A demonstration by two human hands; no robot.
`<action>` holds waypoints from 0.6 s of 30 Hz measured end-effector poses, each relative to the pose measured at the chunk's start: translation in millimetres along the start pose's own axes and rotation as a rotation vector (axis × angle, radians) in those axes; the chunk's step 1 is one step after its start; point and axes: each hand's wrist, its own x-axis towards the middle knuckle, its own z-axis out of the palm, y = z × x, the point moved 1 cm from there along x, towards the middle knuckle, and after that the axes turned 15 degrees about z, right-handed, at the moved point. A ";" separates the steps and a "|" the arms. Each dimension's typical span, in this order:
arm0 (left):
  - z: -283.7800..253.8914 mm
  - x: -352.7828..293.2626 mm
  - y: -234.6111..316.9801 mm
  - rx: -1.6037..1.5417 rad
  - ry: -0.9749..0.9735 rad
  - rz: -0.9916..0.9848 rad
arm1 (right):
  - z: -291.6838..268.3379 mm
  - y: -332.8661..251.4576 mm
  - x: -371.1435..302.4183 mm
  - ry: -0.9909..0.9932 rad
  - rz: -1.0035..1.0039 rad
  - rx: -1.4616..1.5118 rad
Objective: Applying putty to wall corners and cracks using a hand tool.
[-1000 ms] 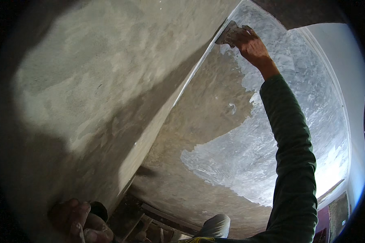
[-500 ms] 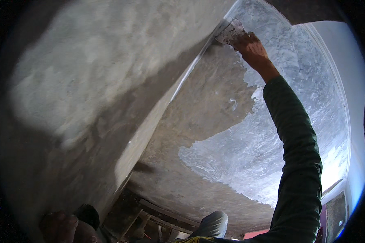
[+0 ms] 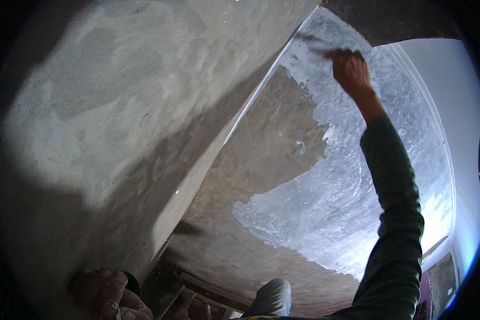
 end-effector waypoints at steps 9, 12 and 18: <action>6.3 -3.2 -2.8 -0.012 -0.025 0.028 | 48.7 -16.4 59.1 0.003 0.138 -0.020; 9.8 -3.2 -5.5 -0.017 -0.017 0.039 | 57.9 -28.6 43.6 -0.089 0.173 -0.005; 14.1 0.0 -7.3 -0.031 0.005 0.043 | 51.1 -97.7 -30.0 -0.204 -0.053 0.148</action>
